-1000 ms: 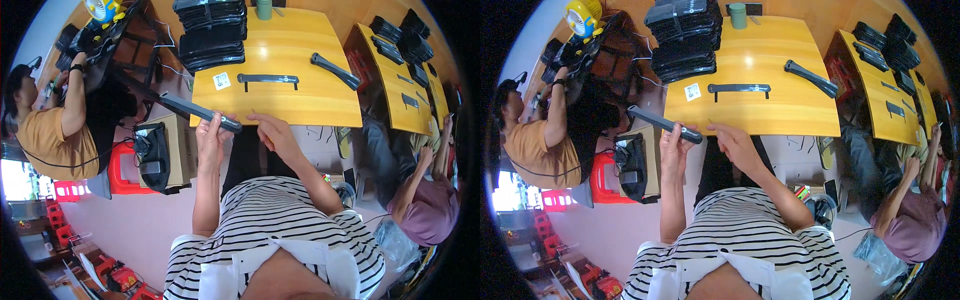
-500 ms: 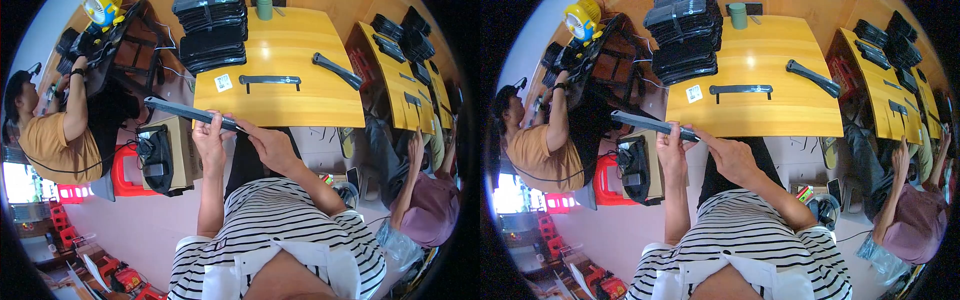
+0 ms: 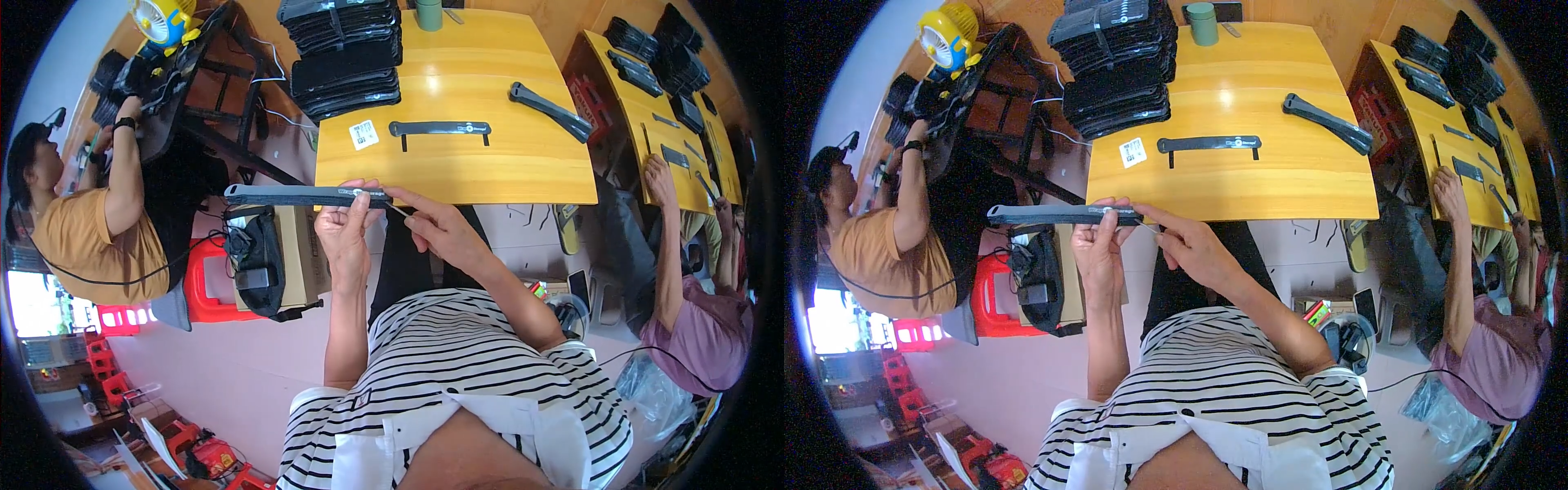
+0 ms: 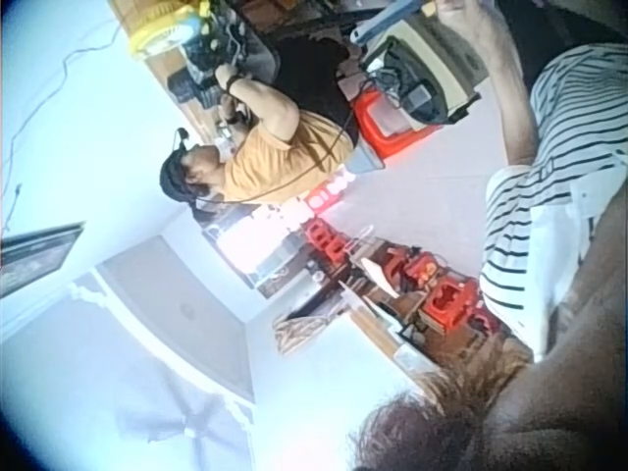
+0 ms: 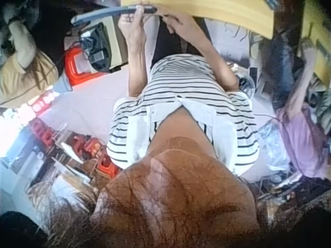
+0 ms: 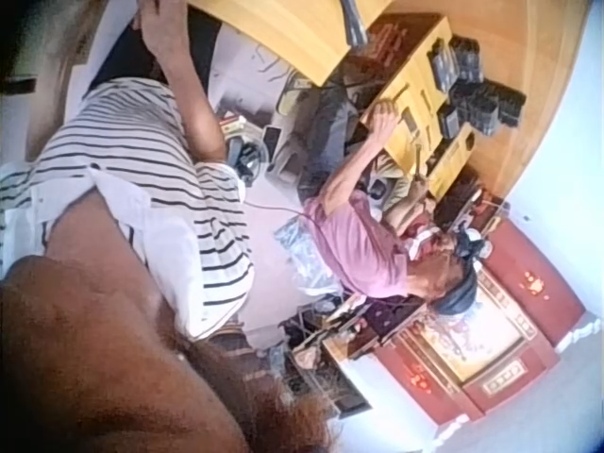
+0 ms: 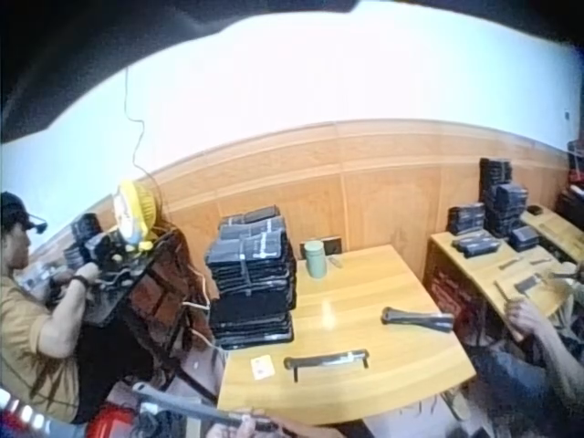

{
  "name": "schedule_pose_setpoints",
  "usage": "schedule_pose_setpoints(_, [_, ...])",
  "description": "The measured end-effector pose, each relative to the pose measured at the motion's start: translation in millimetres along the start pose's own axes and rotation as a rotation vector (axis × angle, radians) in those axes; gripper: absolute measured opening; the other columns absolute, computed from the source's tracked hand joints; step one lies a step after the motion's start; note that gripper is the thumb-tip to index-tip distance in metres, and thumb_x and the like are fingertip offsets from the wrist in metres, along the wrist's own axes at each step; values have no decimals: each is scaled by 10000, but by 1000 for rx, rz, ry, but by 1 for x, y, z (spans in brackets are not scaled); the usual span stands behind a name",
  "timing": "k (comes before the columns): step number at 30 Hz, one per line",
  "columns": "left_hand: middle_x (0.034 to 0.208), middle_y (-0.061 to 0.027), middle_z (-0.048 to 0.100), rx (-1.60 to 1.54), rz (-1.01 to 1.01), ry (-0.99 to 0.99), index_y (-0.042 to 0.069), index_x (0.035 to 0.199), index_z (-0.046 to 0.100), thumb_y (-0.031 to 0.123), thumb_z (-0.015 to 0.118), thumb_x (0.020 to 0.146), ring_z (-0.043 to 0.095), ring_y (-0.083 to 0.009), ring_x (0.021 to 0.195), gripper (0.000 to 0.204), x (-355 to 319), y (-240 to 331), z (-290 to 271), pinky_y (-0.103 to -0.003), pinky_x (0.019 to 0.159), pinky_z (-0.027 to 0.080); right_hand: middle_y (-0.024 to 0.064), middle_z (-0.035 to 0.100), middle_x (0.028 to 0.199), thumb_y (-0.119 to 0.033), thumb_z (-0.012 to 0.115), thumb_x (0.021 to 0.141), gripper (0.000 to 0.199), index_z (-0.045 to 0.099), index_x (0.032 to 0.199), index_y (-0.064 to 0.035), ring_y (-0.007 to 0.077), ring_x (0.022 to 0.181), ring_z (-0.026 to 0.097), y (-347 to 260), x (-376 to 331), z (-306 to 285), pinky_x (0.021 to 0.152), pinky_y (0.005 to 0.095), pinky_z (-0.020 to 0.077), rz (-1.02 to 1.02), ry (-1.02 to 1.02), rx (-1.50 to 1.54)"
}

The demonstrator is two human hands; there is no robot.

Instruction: Assembling or finishing small black leather components using a manual tool at a workshop desk.

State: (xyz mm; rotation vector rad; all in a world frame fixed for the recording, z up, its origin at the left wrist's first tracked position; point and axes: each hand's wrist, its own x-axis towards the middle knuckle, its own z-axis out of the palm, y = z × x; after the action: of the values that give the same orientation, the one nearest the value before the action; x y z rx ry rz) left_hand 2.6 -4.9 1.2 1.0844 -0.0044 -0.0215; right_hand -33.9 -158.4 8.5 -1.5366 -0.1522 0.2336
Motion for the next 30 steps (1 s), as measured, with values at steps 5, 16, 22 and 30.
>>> schedule_pose_setpoints(5, [957,-135,638,-27,21,3,-9,1034,561,5,573,838,637,-136,819,197,-1,0,1,-211,650,547,-34,436,559,-49,365,889,464,396,1340,-156,23,468,400,-3,-1,-1,411,154,300,25,-46,71])
schedule_pose_setpoints(16, [956,-137,637,34,57,18,-16,1035,561,-10,589,820,633,-147,829,216,-2,-3,2,-234,688,544,-31,434,549,-61,406,898,451,405,1335,-170,19,457,383,2,1,2,398,154,297,38,-1,40])
schedule_pose_setpoints(22, [970,-138,627,145,130,45,-31,1022,556,-29,591,812,617,-144,843,213,-6,-3,8,-235,727,519,-35,442,555,-75,412,906,429,424,1324,-173,16,446,362,3,2,9,390,149,282,80,64,158])
schedule_pose_setpoints(30, [986,-125,627,579,535,56,-22,994,577,-31,629,769,592,-207,918,231,-14,-21,12,-299,827,460,-18,448,556,-93,403,921,405,425,1321,-151,25,428,352,0,-1,11,381,152,276,132,78,365])
